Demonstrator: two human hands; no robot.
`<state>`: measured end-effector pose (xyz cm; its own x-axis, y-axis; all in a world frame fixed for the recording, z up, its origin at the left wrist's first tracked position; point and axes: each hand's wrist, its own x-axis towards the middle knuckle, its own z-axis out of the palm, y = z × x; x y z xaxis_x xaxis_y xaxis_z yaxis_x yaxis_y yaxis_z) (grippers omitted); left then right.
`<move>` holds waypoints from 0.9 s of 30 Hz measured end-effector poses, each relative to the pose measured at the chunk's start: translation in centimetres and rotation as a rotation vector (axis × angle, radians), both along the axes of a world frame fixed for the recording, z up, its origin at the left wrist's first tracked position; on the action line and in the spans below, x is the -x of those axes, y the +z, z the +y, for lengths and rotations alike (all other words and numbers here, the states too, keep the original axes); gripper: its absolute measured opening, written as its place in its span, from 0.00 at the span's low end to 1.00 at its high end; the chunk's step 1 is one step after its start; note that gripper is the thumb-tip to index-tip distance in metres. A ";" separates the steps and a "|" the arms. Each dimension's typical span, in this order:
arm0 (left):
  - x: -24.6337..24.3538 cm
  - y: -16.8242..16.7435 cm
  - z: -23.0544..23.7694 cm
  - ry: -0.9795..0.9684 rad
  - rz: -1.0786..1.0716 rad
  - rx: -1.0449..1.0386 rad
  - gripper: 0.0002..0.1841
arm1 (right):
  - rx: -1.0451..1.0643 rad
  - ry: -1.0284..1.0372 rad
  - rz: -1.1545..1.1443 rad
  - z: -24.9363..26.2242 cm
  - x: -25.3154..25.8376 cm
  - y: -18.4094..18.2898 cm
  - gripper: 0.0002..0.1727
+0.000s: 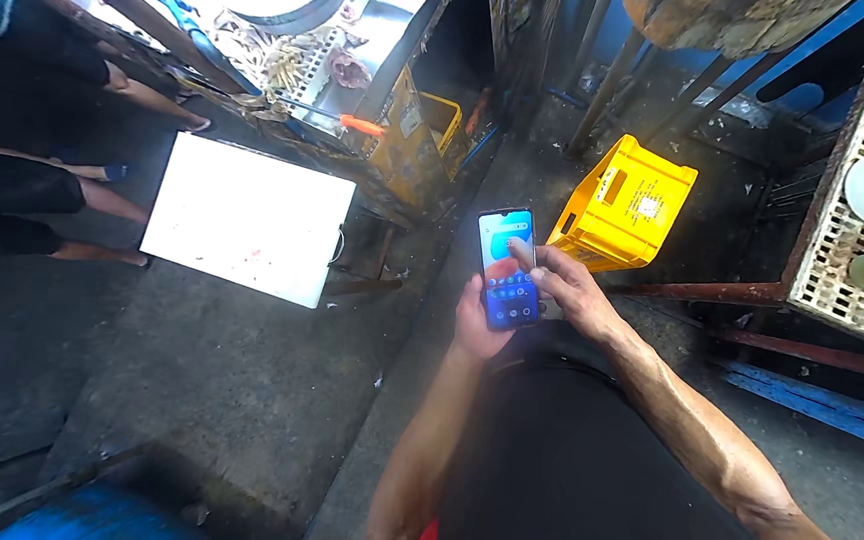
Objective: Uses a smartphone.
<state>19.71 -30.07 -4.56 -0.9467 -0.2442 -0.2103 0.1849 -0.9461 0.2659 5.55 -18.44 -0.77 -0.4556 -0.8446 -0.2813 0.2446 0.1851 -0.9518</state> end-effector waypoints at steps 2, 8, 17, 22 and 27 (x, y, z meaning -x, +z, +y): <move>0.0 0.0 -0.1 0.002 -0.010 0.009 0.31 | 0.032 -0.022 -0.040 -0.1 -0.2 -0.5 0.22; 0.0 -0.1 0.3 -0.011 -0.056 0.051 0.32 | 0.032 -0.014 -0.065 0.2 -0.5 -1.2 0.22; 0.4 0.1 0.5 -0.029 -0.100 0.045 0.30 | 0.089 -0.049 -0.116 0.5 -0.9 -0.9 0.26; 1.5 2.4 0.7 0.022 -0.350 0.302 0.34 | 0.203 -0.210 -0.316 -0.2 -1.9 -1.1 0.37; 3.2 3.6 0.3 0.014 -0.387 0.929 0.40 | 0.243 -0.329 -0.592 -0.5 -1.8 0.6 0.38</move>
